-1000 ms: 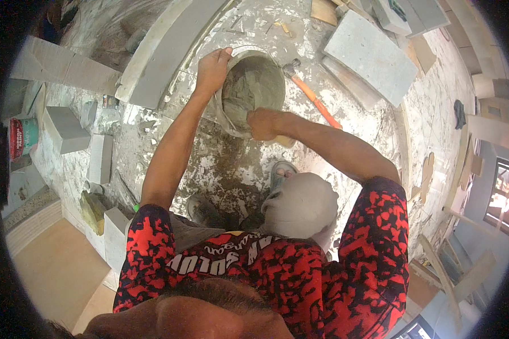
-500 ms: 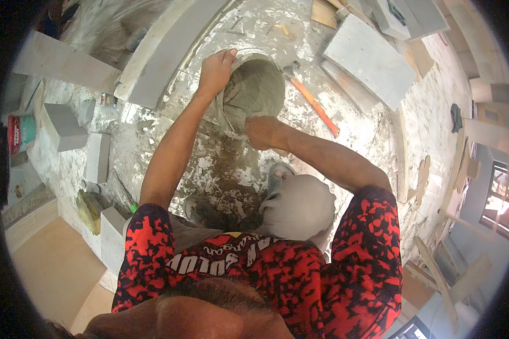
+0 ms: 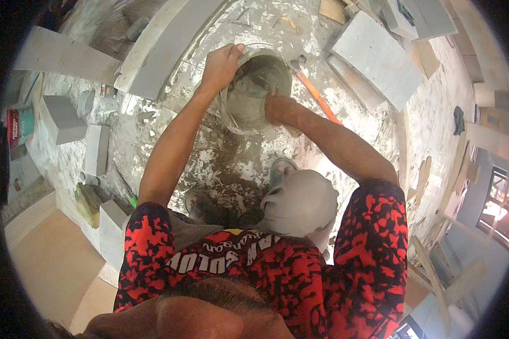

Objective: The person applies mortar to a low ledge using a trowel, mixes mortar in a bucket, and then coats building blocks with mortar before positioning them onto the ledge.

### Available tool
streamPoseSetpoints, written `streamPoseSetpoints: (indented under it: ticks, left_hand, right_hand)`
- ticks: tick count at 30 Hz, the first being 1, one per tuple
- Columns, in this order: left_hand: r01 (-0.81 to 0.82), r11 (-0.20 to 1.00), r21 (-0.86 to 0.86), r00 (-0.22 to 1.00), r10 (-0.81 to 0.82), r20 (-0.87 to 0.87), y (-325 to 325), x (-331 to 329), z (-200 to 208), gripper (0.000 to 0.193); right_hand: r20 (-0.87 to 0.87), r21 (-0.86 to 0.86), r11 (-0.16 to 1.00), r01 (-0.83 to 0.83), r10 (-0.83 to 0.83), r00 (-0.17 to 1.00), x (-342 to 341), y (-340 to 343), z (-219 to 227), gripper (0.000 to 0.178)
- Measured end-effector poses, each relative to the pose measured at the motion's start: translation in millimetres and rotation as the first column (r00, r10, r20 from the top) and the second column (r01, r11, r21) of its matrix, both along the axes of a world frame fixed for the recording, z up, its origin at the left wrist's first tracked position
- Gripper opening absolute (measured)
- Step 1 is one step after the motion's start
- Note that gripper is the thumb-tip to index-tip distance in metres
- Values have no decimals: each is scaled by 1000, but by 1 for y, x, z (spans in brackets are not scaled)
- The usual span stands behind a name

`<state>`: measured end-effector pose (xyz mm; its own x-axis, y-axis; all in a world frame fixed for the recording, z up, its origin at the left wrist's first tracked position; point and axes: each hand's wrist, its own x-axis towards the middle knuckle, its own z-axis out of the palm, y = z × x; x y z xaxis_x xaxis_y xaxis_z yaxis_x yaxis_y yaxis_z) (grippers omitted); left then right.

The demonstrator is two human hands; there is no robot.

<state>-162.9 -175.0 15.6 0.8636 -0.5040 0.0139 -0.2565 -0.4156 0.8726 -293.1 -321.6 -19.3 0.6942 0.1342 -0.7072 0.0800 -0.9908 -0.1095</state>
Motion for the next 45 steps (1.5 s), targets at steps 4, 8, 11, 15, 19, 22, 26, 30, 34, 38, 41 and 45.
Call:
streamPoseSetpoints:
  ticks: [4,8,11,15,19,22,26,30,34,38,41,45]
  left_hand:
    - [38,998,-45,999,-39,-16,7,-4,-1,48]
    - [128,991,-40,989,-131,-69,14,3,-1,50]
    - [86,995,-48,992,-91,-90,16,6,-4,51]
    - [39,995,-89,988,-51,-143,26,13,-17,47]
    - [51,992,-116,987,-68,-149,25,15,-18,49]
    - [57,991,-122,986,-75,-152,22,16,-21,48]
    - [88,995,-56,980,-97,-176,17,13,-16,47]
    - [12,997,-82,990,-24,-141,16,19,-25,48]
    - [-79,995,-62,995,74,-72,24,24,-25,48]
    - [-99,994,-34,995,98,-30,16,27,-14,46]
    - [-96,995,-19,993,94,-73,11,22,-9,47]
    - [-103,994,-26,994,104,16,11,23,-14,48]
  right_hand:
    - [-121,167,972,165,-146,982,-15,19,-17,53]
    - [-129,389,912,132,-88,988,-17,10,-29,48]
    - [-262,586,736,338,-222,939,-16,27,-49,39]
    - [-772,397,104,912,-500,393,-11,40,1,26]
    - [-925,293,-237,926,-317,211,-20,32,-6,30]
    - [-982,181,-400,899,-128,141,-17,29,-8,35]
    - [-989,23,-550,835,112,100,-22,21,-16,39]
    - [-955,81,-593,801,185,233,-19,14,-10,34]
    - [-497,606,286,742,-592,634,3,-7,13,45]
    - [405,335,938,86,-226,886,-4,-19,13,35]
    - [386,160,984,84,-141,912,-2,0,-5,25]
    - [246,203,966,-160,108,963,-31,20,-4,32]
